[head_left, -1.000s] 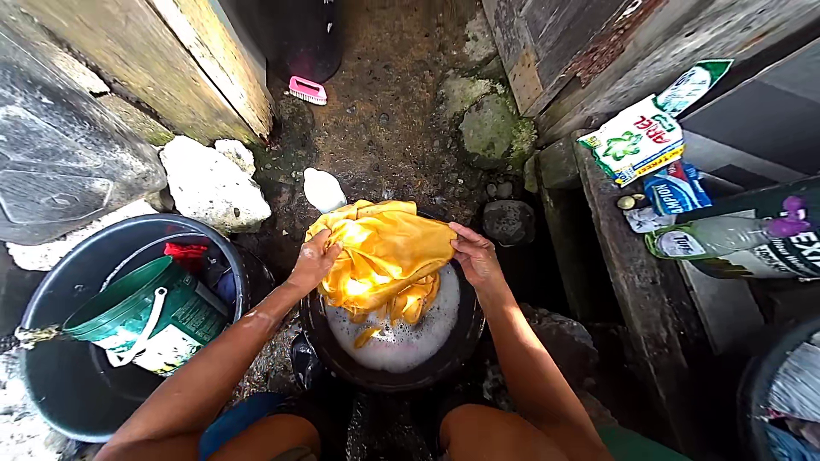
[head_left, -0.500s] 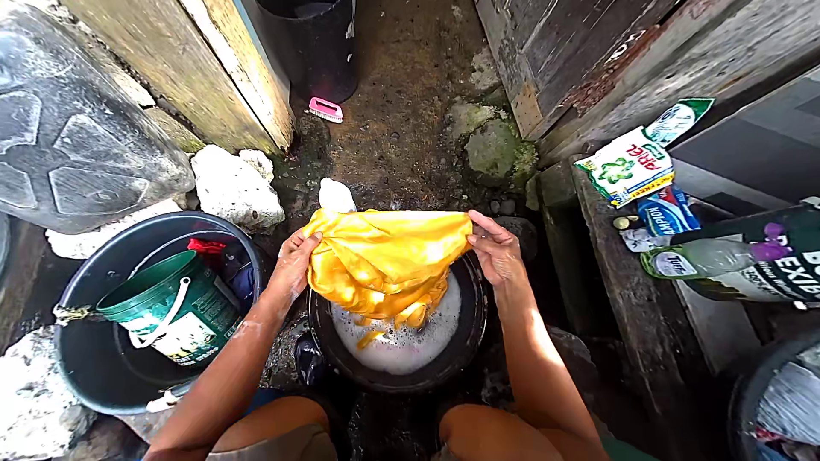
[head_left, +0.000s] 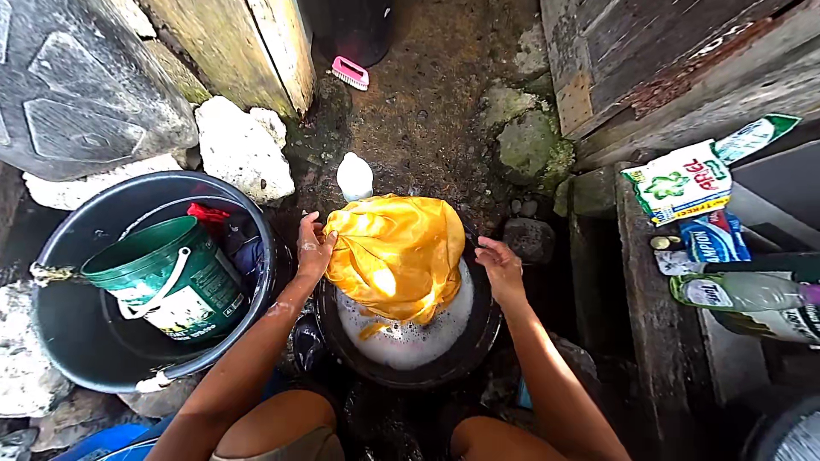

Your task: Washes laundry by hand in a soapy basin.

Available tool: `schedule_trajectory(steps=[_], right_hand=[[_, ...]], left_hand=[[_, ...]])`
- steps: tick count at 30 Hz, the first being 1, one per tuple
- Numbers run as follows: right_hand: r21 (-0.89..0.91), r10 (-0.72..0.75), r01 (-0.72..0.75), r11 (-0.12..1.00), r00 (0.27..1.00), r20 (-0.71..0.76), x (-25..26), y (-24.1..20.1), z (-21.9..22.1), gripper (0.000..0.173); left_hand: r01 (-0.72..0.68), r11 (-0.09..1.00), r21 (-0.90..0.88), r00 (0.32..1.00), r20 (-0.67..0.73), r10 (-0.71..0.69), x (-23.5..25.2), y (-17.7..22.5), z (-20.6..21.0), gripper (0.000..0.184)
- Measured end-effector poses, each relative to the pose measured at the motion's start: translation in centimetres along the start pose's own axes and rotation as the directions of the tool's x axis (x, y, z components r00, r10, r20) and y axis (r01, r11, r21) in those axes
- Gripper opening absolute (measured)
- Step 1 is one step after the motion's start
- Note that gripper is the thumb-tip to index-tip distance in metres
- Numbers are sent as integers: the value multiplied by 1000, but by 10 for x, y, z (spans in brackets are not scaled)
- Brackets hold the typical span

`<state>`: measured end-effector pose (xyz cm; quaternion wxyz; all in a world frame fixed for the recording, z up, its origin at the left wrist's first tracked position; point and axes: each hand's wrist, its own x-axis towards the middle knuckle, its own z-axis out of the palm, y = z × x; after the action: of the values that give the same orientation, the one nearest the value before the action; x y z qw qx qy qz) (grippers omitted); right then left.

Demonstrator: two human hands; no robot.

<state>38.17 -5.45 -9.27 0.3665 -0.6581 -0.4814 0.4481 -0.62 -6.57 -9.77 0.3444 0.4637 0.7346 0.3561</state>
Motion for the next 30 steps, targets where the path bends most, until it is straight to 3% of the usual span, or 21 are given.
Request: schedule_trajectory(steps=[2, 5, 8, 11, 16, 22, 25, 30], right_hand=[[-171, -138, 155, 973, 984, 109, 11, -33, 2, 37], [-319, -270, 363, 875, 915, 301, 37, -95, 25, 40], [-352, -360, 557, 752, 795, 488, 66, -146, 75, 46], [-392, -307, 611, 688, 734, 606, 91, -169, 133, 63], [-388, -198, 479, 788, 793, 577, 123, -149, 228, 100], [-436, -205, 437, 787, 851, 484, 141, -131, 264, 67], [-392, -329, 503, 771, 840, 431, 146, -123, 263, 49], [-230, -566, 606, 762, 795, 220, 140, -139, 252, 41]], left_hand=[[-96, 993, 67, 995, -18, 98, 0, -1, -2, 63], [-267, 955, 131, 963, -9, 271, -1, -6, 4, 42], [-312, 943, 113, 950, 16, 312, 1, -10, 8, 31], [-286, 953, 96, 958, 54, 282, 3, -8, 7, 26], [-157, 984, 90, 986, 76, 150, 7, -1, 11, 39], [-102, 995, 13, 990, 96, 101, 6, -6, 16, 38], [-87, 995, 42, 990, 114, 82, 6, -2, 13, 37], [-195, 957, 213, 980, 77, 183, 6, 6, 12, 33]])
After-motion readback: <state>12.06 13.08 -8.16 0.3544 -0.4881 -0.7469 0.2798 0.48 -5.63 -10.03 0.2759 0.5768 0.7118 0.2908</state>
